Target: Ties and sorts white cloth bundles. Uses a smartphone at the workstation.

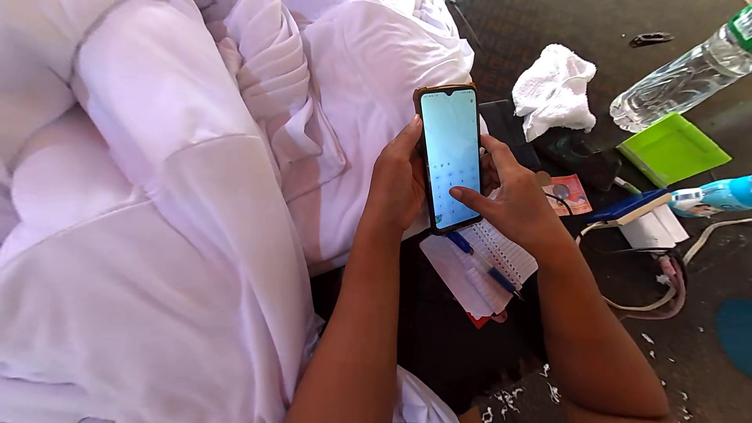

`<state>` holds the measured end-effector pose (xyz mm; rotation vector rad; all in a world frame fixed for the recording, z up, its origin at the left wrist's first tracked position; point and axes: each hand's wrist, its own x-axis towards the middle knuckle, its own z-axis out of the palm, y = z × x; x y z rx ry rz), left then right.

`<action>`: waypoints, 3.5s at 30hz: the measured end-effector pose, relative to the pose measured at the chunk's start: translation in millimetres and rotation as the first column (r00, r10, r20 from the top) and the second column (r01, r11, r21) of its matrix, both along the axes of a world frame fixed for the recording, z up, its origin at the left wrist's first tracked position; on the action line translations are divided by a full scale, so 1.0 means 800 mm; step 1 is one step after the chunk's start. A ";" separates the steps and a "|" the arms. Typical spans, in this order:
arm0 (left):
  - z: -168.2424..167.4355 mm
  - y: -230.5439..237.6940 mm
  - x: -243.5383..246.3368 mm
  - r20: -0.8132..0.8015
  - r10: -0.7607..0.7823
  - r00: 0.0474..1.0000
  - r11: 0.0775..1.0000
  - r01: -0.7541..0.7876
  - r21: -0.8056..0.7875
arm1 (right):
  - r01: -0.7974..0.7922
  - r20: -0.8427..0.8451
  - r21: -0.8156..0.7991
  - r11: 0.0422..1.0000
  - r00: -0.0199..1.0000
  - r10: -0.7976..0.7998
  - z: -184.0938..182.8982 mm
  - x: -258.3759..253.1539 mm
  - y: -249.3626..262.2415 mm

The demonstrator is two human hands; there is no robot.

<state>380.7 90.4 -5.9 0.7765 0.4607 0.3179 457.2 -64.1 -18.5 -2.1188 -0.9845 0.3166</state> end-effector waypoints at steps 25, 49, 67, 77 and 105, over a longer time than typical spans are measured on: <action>-0.001 0.001 0.000 -0.016 -0.014 1.000 1.000 0.014 0.023 | -0.111 -0.014 -0.015 0.994 0.994 0.110 0.001 0.009 -0.007; -0.143 0.036 0.036 0.658 -0.234 0.716 0.967 0.239 0.084 | 0.205 0.062 0.041 0.978 0.976 -0.207 -0.014 -0.017 0.019; -0.002 0.000 -0.005 -0.040 -0.060 0.997 0.990 0.065 0.127 | 0.179 -0.061 0.033 0.983 0.982 -0.177 -0.017 -0.015 0.026; -0.002 -0.004 -0.001 -0.008 0.043 0.999 0.992 -0.042 0.118 | 0.023 -0.313 0.156 0.988 0.949 0.027 -0.012 0.009 0.018; -0.021 -0.011 -0.002 0.317 -0.312 0.896 0.928 0.215 0.305 | 0.092 -0.756 0.590 0.802 0.412 0.509 -0.003 0.036 -0.017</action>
